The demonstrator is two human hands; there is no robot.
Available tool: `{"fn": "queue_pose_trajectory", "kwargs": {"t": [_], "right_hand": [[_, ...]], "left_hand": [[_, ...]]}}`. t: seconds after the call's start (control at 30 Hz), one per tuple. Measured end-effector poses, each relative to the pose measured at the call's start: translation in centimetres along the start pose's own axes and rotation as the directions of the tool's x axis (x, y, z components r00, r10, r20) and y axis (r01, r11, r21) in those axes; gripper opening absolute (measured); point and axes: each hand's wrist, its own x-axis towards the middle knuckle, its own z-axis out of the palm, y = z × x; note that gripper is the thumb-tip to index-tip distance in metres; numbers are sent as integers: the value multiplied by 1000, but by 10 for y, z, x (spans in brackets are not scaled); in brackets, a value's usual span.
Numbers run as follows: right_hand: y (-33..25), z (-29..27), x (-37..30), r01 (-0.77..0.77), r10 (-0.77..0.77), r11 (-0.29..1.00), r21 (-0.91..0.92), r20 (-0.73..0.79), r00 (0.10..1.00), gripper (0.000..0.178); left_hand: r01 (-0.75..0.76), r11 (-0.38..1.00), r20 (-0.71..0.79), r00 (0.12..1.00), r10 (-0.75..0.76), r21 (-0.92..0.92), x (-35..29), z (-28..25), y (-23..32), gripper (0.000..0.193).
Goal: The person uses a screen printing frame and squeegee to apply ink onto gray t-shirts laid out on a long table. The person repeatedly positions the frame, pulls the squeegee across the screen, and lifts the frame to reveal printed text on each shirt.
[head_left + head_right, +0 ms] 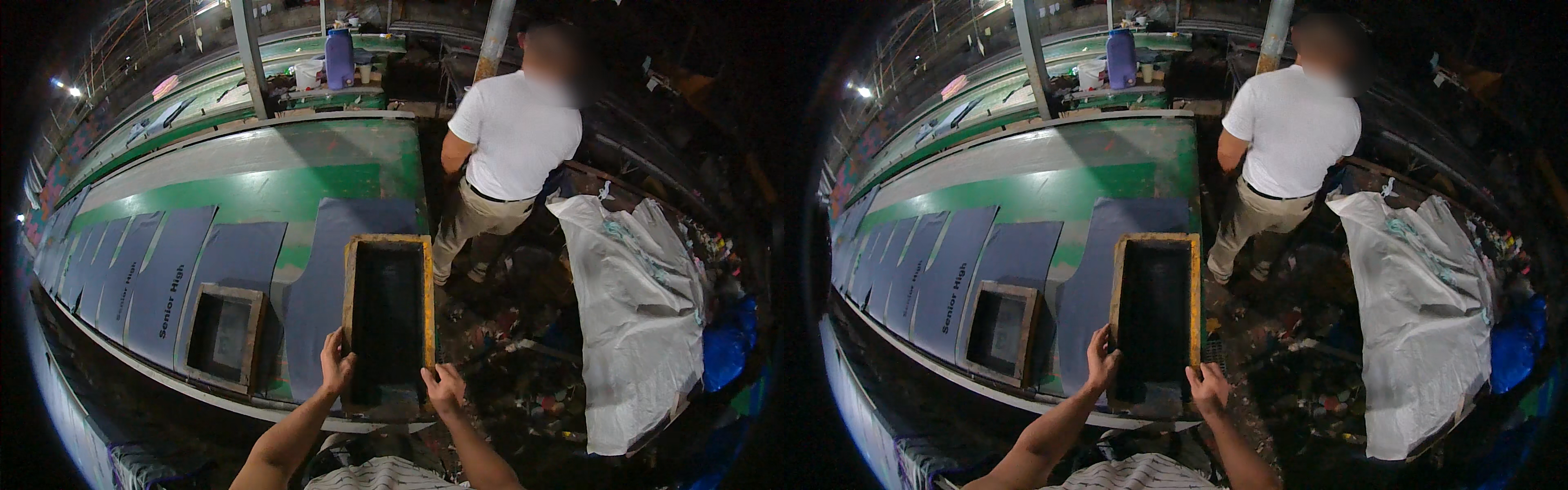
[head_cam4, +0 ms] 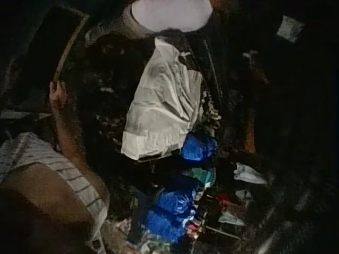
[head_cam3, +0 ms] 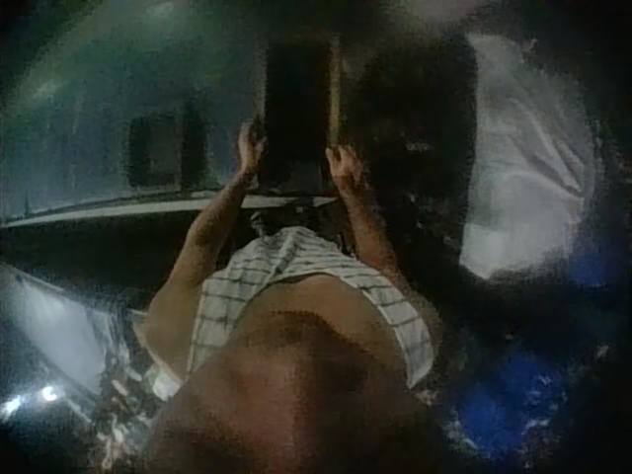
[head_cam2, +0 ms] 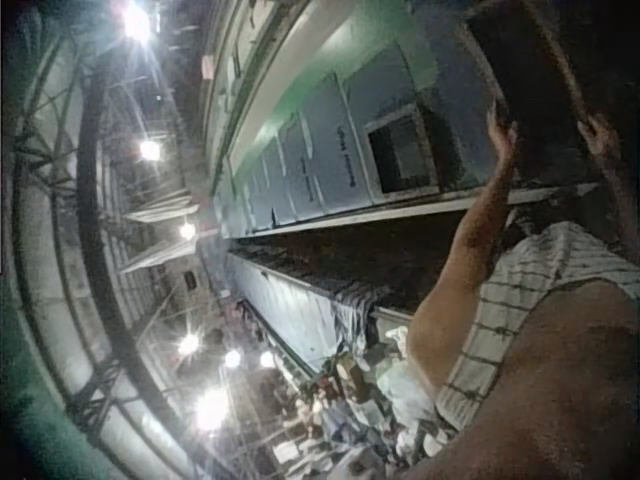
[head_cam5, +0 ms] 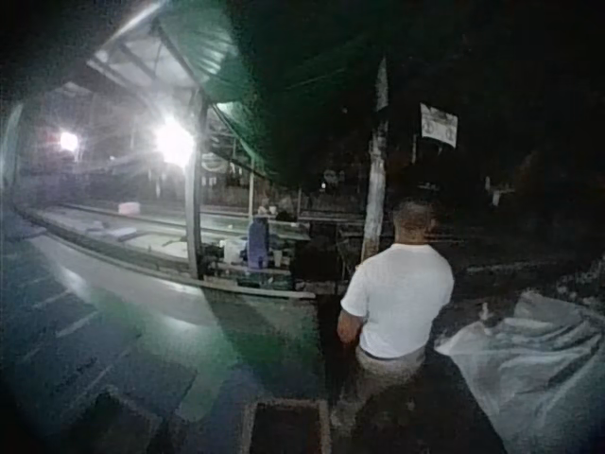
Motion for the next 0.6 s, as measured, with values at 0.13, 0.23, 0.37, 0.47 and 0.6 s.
{"fn": "queue_pose_trajectory", "kwargs": {"t": [0.13,0.23,0.37,0.47,0.6], "right_hand": [[-1,-6,1,28,-28,1000,7,16,999,34],[-2,-7,-3,18,-18,999,-36,11,1000,34],[4,-4,-3,6,-6,1000,26,5,1000,34],[1,-4,-2,-8,5,998,69,52,999,34],[2,-5,-2,-11,7,997,78,40,999,32]], "left_hand": [[26,999,12,1000,-27,29,-2,0,7,69],[94,995,11,995,-95,39,-4,3,7,69],[74,995,12,997,-75,62,-3,3,5,70],[91,995,5,996,-91,29,-4,1,-7,72],[116,988,22,993,-118,98,-3,3,1,72]]}}
